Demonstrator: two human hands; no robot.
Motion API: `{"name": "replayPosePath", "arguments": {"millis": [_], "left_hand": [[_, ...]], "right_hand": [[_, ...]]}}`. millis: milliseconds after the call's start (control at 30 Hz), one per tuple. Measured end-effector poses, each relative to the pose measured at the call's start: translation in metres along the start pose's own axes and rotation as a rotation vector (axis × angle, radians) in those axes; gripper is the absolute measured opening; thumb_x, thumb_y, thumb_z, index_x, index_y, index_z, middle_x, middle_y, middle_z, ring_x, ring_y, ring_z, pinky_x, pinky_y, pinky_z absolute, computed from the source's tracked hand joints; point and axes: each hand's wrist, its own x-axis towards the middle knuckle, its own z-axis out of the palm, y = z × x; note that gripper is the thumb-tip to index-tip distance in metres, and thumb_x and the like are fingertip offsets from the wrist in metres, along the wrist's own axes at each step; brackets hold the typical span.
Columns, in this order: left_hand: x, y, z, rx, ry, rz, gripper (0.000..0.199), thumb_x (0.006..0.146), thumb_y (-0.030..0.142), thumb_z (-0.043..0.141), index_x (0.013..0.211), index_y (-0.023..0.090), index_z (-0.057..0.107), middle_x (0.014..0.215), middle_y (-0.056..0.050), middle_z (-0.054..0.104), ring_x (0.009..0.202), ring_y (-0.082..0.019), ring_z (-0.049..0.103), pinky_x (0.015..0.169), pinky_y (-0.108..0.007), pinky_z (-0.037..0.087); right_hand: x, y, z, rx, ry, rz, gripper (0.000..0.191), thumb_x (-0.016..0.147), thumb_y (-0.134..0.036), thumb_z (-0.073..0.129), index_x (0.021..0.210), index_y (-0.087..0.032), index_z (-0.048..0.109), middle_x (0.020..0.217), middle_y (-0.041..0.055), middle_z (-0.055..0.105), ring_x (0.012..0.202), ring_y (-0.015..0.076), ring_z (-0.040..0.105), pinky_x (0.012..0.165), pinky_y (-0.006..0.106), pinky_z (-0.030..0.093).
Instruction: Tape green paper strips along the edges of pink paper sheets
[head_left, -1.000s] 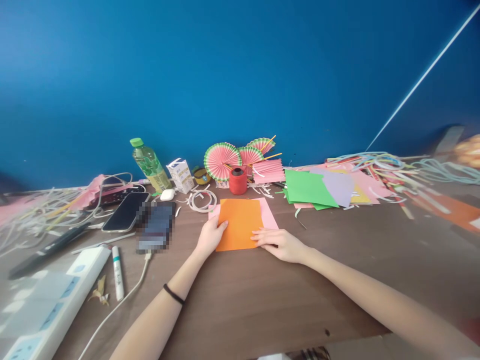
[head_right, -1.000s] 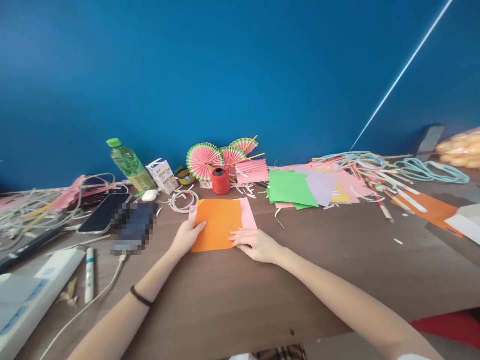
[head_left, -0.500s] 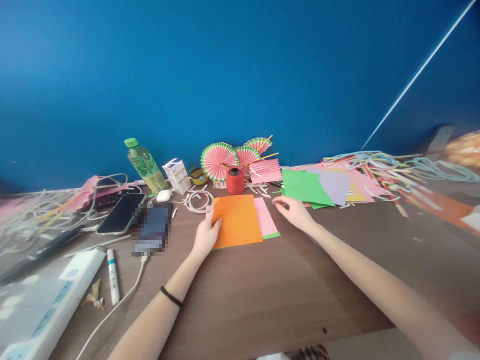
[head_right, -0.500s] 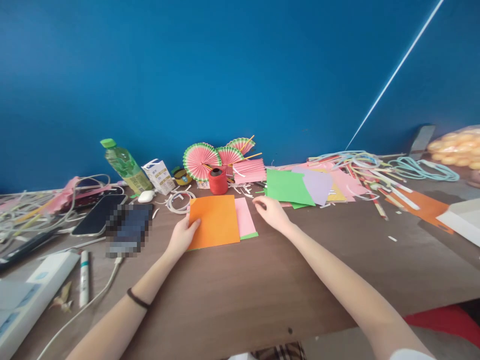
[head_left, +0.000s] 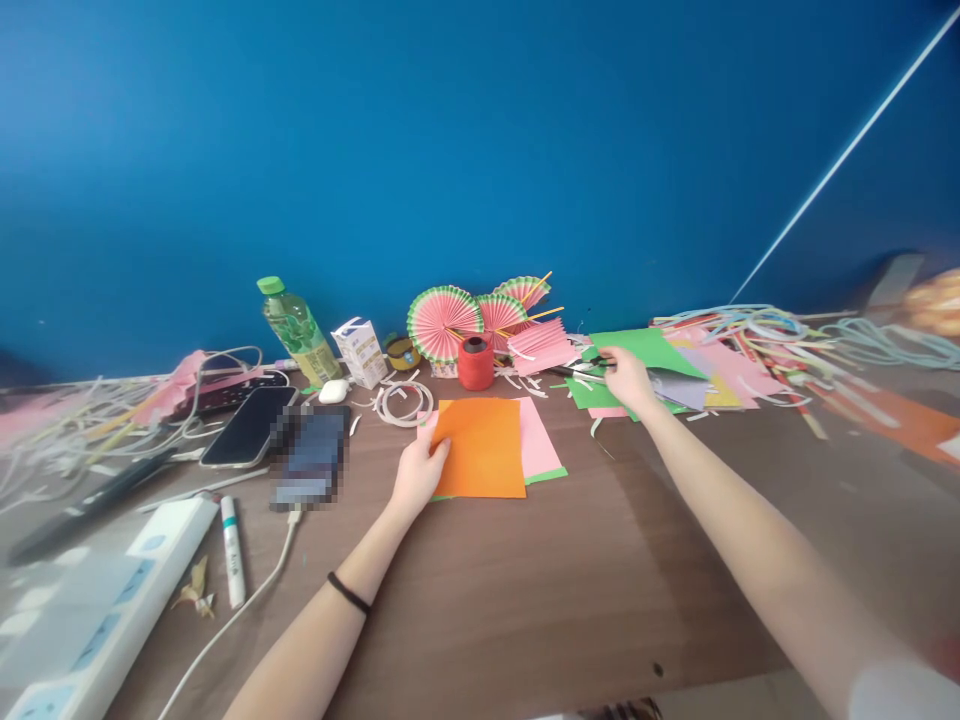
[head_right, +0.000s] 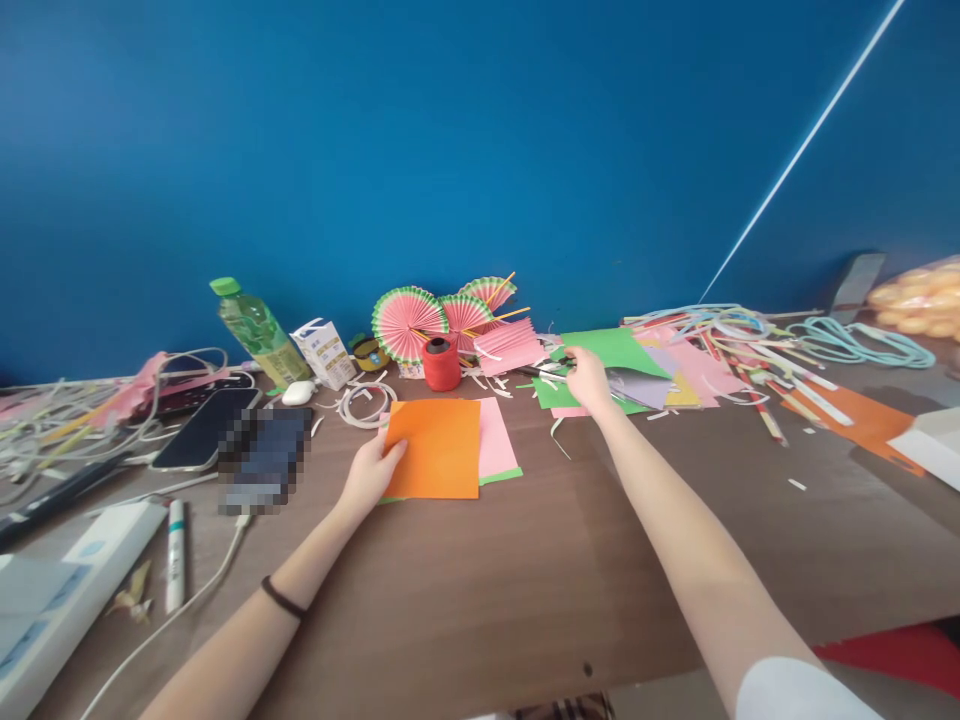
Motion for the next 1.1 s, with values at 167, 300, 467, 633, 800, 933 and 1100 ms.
{"name": "replayPosePath", "arguments": {"millis": [167, 300, 467, 633, 800, 933, 1100], "left_hand": [[0.000, 0.001, 0.000, 0.027, -0.001, -0.019, 0.030, 0.075, 0.029, 0.049, 0.095, 0.016, 0.066, 0.096, -0.008, 0.070, 0.092, -0.025, 0.062, 0.085, -0.035, 0.044], [0.000, 0.002, 0.000, 0.017, 0.003, -0.022, 0.031, 0.075, 0.029, 0.048, 0.099, 0.017, 0.065, 0.100, -0.007, 0.070, 0.095, -0.024, 0.062, 0.085, -0.033, 0.044], [-0.001, 0.005, -0.001, 0.006, -0.008, -0.027, 0.035, 0.076, 0.028, 0.045, 0.104, 0.017, 0.063, 0.101, -0.007, 0.069, 0.096, -0.025, 0.062, 0.084, -0.033, 0.045], [-0.003, 0.007, -0.001, -0.004, -0.013, -0.026, 0.036, 0.076, 0.029, 0.044, 0.102, 0.016, 0.064, 0.099, -0.007, 0.070, 0.097, -0.025, 0.062, 0.084, -0.033, 0.045], [-0.003, 0.005, -0.001, -0.029, 0.009, -0.022, 0.034, 0.075, 0.030, 0.045, 0.098, 0.015, 0.065, 0.100, -0.008, 0.069, 0.095, -0.026, 0.062, 0.083, -0.034, 0.045], [-0.001, 0.000, 0.000, -0.058, 0.016, -0.024, 0.035, 0.075, 0.032, 0.044, 0.098, 0.013, 0.064, 0.101, -0.009, 0.069, 0.093, -0.025, 0.062, 0.082, -0.034, 0.046], [0.001, -0.005, 0.002, -0.087, 0.027, -0.031, 0.038, 0.076, 0.031, 0.045, 0.105, 0.014, 0.062, 0.104, -0.009, 0.068, 0.097, -0.025, 0.061, 0.086, -0.033, 0.045]], "right_hand": [[0.006, 0.016, -0.016, -0.083, -0.062, 0.059, 0.040, 0.072, -0.004, 0.038, 0.101, -0.012, 0.064, 0.107, 0.0118, 0.065, 0.094, 0.0209, 0.061, 0.084, 0.032, 0.046], [0.008, 0.019, -0.018, -0.165, -0.132, 0.071, 0.038, 0.076, -0.011, 0.043, 0.108, -0.012, 0.063, 0.106, 0.0124, 0.065, 0.090, 0.0230, 0.062, 0.078, 0.033, 0.047], [0.018, 0.012, -0.016, -0.274, -0.219, 0.071, 0.035, 0.079, -0.014, 0.043, 0.107, -0.014, 0.064, 0.110, 0.0130, 0.064, 0.092, 0.0237, 0.061, 0.075, 0.032, 0.047], [0.028, 0.000, -0.018, -0.396, -0.297, 0.094, 0.041, 0.071, -0.009, 0.049, 0.108, -0.019, 0.062, 0.098, 0.0098, 0.067, 0.085, 0.0225, 0.062, 0.070, 0.031, 0.046], [0.035, -0.015, -0.018, -0.497, -0.336, 0.042, 0.039, 0.066, -0.007, 0.056, 0.102, -0.019, 0.065, 0.099, 0.0124, 0.066, 0.094, 0.0276, 0.059, 0.076, 0.038, 0.043], [0.038, -0.030, -0.029, -0.551, -0.298, -0.028, 0.027, 0.068, -0.008, 0.056, 0.091, -0.016, 0.068, 0.098, 0.0149, 0.065, 0.101, 0.0299, 0.053, 0.082, 0.042, 0.039], [0.040, -0.045, -0.054, -0.580, -0.111, -0.214, 0.029, 0.074, -0.006, 0.048, 0.090, -0.018, 0.068, 0.098, 0.0149, 0.061, 0.099, 0.0288, 0.048, 0.081, 0.042, 0.038]]}}
